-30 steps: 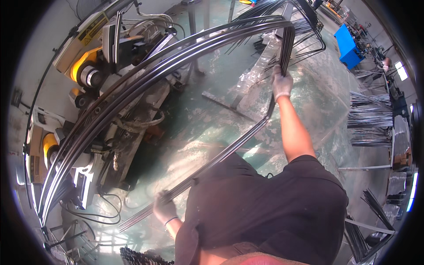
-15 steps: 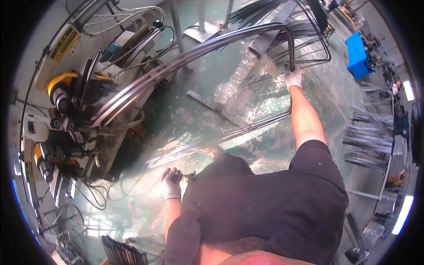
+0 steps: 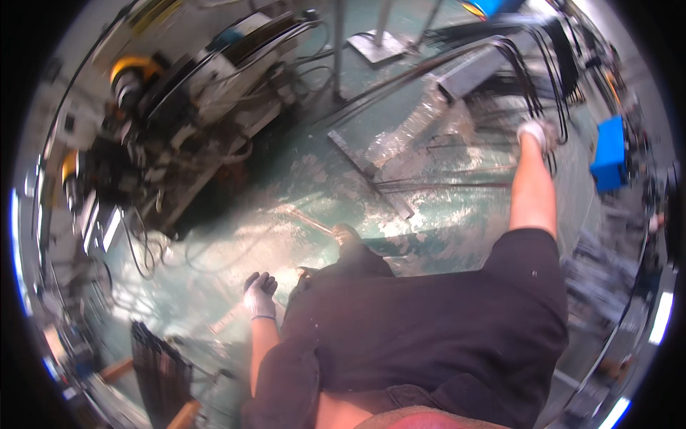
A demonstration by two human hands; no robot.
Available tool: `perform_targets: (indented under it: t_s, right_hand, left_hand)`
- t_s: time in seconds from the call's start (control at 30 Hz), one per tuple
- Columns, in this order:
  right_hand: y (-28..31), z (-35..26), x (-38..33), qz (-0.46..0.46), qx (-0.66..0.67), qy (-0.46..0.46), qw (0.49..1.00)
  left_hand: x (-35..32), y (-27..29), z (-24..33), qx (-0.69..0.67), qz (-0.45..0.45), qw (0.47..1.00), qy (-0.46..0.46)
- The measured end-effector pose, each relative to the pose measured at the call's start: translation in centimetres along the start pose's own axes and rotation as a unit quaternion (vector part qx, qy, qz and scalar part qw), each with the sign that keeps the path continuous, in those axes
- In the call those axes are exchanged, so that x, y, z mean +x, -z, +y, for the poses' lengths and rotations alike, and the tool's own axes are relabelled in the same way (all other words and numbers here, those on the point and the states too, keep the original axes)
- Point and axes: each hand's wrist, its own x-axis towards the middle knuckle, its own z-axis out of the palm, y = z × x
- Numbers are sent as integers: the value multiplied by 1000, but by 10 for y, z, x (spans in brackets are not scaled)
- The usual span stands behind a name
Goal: The person repeatedly picks up bundles of long metal rods, feeds them into a bending machine, and removes the bent pieces. The bent rods are stacked on a nearby rack. The person wears gloves and works in a factory setting with industrial equipment.
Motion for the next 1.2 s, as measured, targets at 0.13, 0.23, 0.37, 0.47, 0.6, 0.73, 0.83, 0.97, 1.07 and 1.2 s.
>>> perform_targets:
  t_s: [0.13, 0.23, 0.37, 0.47, 0.6, 0.73, 0.83, 0.97, 1.07, 1.2]
  right_hand:
    - [-34, 9, -142, -11, 205, 55, 977]
    - [-80, 28, -313, -89, 291, 247, 920]
    - [-114, 45, -547, -420, 227, 443, 759]
    - [-51, 23, -677, -517, 120, 540, 653]
    - [-14, -39, -785, -360, 158, 739, 547]
    - [58, -98, -869, -450, 213, 659, 564]
    - [73, -117, -932, -431, 196, 672, 569]
    - [135, -99, -1032, -341, 92, 772, 528]
    - [176, -84, -1122, -325, 66, 816, 474]
    - [218, -82, -1271, -249, 66, 903, 343]
  left_hand:
    - [-29, 46, -33, -52, 62, 996, 40]
    - [-20, 86, -49, -89, 34, 994, 47]
    - [-34, 143, -39, -82, 21, 996, -15]
    - [-60, 226, -24, 51, 53, 992, -98]
    - [-71, 366, -51, 123, 227, 953, -157]
    - [-63, 506, -122, -65, 375, 920, -92]
    - [-93, 546, -87, -174, 365, 913, -55]
    - [-89, 576, -84, -278, 401, 871, -64]
    - [-71, 581, -82, -349, 368, 861, -35]
    - [-38, 612, -63, -346, 359, 867, 5]
